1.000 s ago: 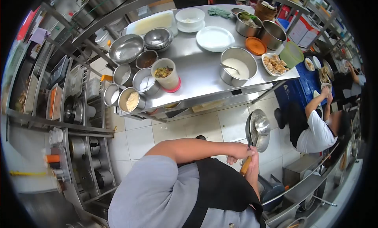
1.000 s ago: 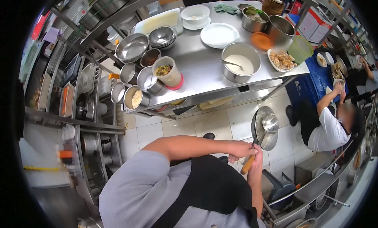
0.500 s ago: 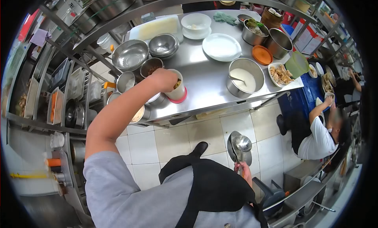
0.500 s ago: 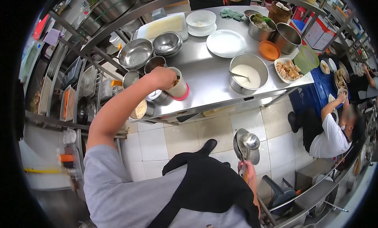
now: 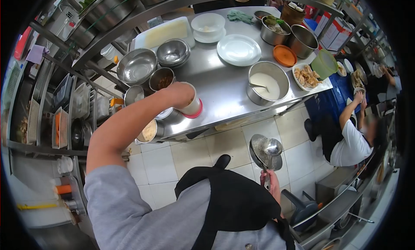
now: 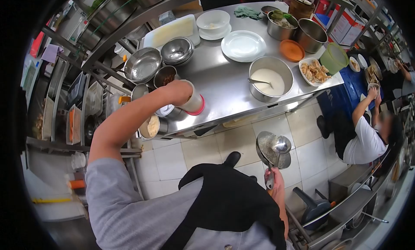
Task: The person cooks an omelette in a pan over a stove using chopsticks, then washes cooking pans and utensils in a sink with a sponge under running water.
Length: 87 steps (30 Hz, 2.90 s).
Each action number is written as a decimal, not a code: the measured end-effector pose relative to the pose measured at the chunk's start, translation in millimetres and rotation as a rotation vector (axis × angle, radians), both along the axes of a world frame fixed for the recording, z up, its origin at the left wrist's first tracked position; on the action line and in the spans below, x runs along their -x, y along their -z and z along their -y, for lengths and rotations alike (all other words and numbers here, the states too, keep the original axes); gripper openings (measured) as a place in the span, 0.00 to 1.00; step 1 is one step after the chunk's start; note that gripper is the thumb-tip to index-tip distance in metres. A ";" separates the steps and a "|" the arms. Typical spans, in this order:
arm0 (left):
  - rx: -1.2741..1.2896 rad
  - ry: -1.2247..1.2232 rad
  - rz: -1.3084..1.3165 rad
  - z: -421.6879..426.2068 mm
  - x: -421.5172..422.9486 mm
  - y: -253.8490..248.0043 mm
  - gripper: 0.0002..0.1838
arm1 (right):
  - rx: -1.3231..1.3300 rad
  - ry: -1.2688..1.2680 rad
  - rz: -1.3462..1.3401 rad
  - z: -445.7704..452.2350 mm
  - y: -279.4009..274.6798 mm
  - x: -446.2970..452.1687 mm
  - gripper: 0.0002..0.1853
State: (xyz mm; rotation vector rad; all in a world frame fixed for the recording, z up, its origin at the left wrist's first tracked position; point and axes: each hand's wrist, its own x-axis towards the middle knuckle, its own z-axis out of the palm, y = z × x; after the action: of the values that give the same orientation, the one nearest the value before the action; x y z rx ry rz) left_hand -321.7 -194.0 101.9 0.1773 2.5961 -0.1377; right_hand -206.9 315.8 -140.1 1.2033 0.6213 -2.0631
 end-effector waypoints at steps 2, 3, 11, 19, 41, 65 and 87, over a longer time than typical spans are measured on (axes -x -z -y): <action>-0.080 0.017 0.020 0.7 -1.0 -1.3 0.09 | 0.017 -0.025 -0.011 -6.2 17.0 4.0 0.09; -0.080 0.018 0.020 3.4 -0.8 1.0 0.09 | 0.003 -0.030 -0.033 -8.4 22.2 6.1 0.10; -0.268 -0.122 0.050 17.8 -3.6 -26.4 0.17 | -0.082 -0.021 -0.027 -20.3 4.3 9.5 0.08; -0.520 -0.378 0.053 37.1 3.5 -57.8 0.14 | -0.019 0.040 -0.002 -40.2 12.0 -1.1 0.08; -0.848 0.148 -0.164 -340.0 381.5 -20.6 0.09 | 0.062 0.333 0.080 -59.3 52.3 -83.4 0.10; -0.739 0.360 -0.786 -357.8 380.2 -33.4 0.15 | -0.007 0.492 0.011 -74.0 16.5 -91.5 0.09; -1.049 0.286 0.532 -658.1 196.8 161.6 0.22 | -0.548 0.820 -0.269 -331.7 -210.6 -93.5 0.14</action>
State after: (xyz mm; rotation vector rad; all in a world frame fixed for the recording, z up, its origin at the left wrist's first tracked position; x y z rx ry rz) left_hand -518.5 464.1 -59.8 0.8183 1.8570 1.0347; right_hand -113.4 647.5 70.5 1.6997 0.9779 -2.8852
